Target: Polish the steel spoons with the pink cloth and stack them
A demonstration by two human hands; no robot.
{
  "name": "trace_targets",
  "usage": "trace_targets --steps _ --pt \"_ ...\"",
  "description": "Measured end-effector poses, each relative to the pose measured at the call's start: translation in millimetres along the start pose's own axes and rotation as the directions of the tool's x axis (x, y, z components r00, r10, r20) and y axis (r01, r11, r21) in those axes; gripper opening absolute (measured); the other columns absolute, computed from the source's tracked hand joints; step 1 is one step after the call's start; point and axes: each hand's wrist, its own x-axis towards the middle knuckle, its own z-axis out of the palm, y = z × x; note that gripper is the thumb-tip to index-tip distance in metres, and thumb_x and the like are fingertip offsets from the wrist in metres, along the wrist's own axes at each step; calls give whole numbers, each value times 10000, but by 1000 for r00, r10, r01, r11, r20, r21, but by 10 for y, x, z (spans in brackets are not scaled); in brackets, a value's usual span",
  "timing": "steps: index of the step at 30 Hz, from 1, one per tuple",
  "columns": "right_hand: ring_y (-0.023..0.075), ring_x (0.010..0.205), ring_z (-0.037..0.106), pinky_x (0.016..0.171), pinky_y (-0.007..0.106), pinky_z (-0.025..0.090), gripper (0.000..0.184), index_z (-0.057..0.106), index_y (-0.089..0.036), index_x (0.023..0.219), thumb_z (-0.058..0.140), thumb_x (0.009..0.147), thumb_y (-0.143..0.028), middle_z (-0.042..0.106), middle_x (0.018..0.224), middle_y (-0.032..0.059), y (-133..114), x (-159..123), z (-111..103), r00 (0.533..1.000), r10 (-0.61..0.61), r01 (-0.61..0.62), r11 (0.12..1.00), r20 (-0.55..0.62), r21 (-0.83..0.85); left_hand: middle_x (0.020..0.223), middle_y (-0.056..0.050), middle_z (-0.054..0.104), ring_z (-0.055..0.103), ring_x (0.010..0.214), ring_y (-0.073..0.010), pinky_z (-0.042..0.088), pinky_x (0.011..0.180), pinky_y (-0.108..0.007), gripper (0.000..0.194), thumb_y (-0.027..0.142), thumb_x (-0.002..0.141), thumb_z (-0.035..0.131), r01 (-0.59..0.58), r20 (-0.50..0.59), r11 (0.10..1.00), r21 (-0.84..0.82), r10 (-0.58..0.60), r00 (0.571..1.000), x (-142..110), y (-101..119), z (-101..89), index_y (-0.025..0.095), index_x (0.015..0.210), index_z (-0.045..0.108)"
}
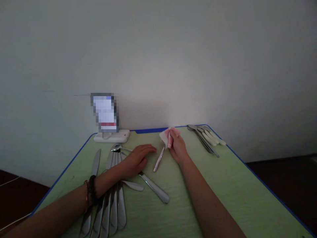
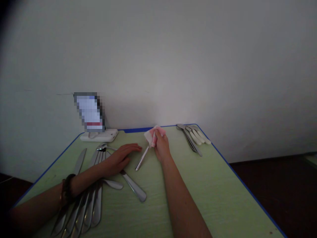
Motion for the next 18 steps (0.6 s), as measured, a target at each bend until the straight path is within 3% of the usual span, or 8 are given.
trace_targets --steps 7,12,18 --pt "85 554 509 574 220 434 287 600 -178 743 755 584 -361 605 611 -51 23 1 -14 998 4 -5 1000 -65 -24 1300 -58 561 412 1280 -193 302 1101 -404 298 246 938 375 -19 35 1000 19 19 999 19 34 -33 208 1178 549" --pt "95 606 540 615 223 447 298 609 -176 810 736 607 -355 628 659 -45 48 5 -25 998 -35 33 998 -43 -49 1299 -92 556 433 1261 -237 324 1079 -421 367 394 873 547 -13 23 999 30 12 1000 25 100 -53 201 1184 553" --pt "116 671 575 603 224 456 308 612 -186 857 720 628 -362 649 702 -35 101 33 -55 995 -95 91 986 -24 -137 1316 -115 535 430 1260 -262 324 1075 -432 503 442 791 642 -10 26 999 35 9 1000 15 112 -52 189 1211 534"
